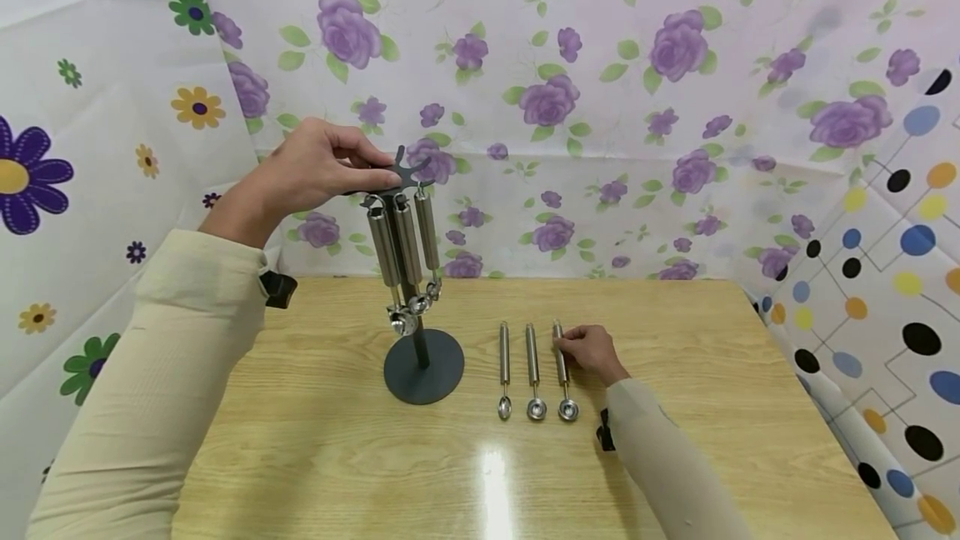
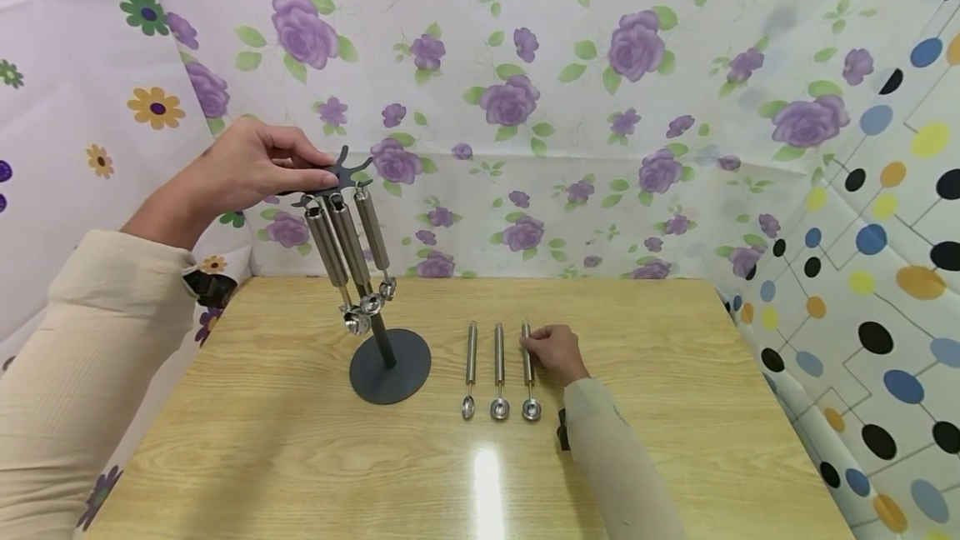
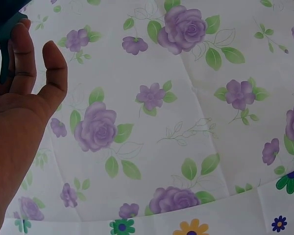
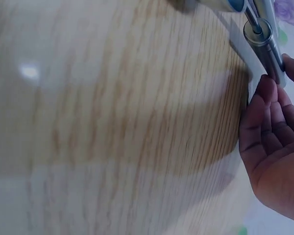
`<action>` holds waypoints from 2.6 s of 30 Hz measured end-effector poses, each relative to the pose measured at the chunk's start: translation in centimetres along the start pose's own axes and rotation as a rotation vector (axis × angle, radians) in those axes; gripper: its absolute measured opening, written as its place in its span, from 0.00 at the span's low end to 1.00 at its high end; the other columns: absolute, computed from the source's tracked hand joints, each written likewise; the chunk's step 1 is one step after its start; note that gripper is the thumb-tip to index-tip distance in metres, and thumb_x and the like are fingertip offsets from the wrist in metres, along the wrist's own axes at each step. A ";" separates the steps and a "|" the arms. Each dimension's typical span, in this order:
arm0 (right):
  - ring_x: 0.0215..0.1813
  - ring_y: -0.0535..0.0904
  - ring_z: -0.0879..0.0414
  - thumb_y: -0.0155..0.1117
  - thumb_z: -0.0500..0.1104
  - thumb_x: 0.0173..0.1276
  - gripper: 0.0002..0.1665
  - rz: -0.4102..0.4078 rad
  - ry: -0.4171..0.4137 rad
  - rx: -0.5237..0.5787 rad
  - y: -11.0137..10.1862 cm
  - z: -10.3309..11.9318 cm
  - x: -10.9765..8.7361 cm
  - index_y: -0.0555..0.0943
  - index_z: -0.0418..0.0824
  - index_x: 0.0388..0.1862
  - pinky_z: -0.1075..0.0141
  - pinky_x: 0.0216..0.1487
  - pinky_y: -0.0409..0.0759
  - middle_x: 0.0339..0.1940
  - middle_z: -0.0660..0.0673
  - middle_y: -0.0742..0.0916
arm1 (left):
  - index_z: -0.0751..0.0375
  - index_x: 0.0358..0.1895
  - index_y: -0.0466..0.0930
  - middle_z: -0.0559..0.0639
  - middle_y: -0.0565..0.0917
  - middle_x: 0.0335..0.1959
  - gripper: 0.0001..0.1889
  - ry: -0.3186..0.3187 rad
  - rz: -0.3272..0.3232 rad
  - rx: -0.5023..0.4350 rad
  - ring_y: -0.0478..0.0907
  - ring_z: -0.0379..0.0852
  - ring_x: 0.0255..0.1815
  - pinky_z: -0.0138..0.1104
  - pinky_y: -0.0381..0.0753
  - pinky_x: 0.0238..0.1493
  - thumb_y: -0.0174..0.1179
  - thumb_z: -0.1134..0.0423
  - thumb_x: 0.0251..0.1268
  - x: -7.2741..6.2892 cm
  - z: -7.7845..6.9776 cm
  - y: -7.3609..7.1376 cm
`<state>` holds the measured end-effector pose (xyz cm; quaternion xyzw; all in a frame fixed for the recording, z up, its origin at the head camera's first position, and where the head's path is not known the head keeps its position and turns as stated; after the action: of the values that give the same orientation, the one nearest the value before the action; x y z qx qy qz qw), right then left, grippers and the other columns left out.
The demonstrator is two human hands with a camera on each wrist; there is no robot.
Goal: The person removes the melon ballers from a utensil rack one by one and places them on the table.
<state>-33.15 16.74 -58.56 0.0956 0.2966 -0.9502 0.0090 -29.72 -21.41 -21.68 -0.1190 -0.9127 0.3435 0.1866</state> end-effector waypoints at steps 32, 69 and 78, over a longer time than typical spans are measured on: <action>0.23 0.77 0.56 0.71 0.45 0.66 0.13 0.017 0.018 -0.060 0.8 -0.1 0.4 0.87 0.34 0.34 0.67 0.25 0.73 0.23 0.43 0.85 | 0.65 0.45 0.89 0.53 0.85 0.41 0.11 0.009 -0.003 0.004 0.80 0.45 0.37 0.30 0.76 0.34 0.70 0.63 0.63 0.1 0.1 -0.1; 0.48 0.84 0.53 0.64 0.45 0.75 0.19 0.199 -0.637 -0.110 -8.6 23.3 -8.6 0.81 0.38 0.59 0.56 0.50 0.81 0.48 0.45 0.87 | 0.60 0.57 0.85 0.64 0.76 0.64 0.16 0.023 0.300 0.254 0.82 0.49 0.28 0.35 0.68 0.22 0.66 0.62 0.69 0.1 -2.1 -1.6; 0.46 0.84 0.55 0.64 0.44 0.75 0.16 0.170 -0.743 -0.135 -8.6 26.6 -9.7 0.83 0.38 0.56 0.57 0.50 0.81 0.46 0.45 0.87 | 0.58 0.57 0.86 0.65 0.77 0.64 0.15 0.045 0.281 0.338 0.55 0.40 0.12 0.34 0.62 0.18 0.65 0.61 0.70 0.0 -2.5 -1.7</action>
<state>-28.94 8.42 -30.47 -0.2317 0.3262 -0.8942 0.2008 -28.82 -21.23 -18.78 -0.2199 -0.8122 0.5114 0.1745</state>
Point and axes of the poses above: each hand's wrist, its own x-axis towards the middle knuckle, its own y-axis out of the palm, z = x × y, the point moved 3 cm from there along x, towards the middle knuckle
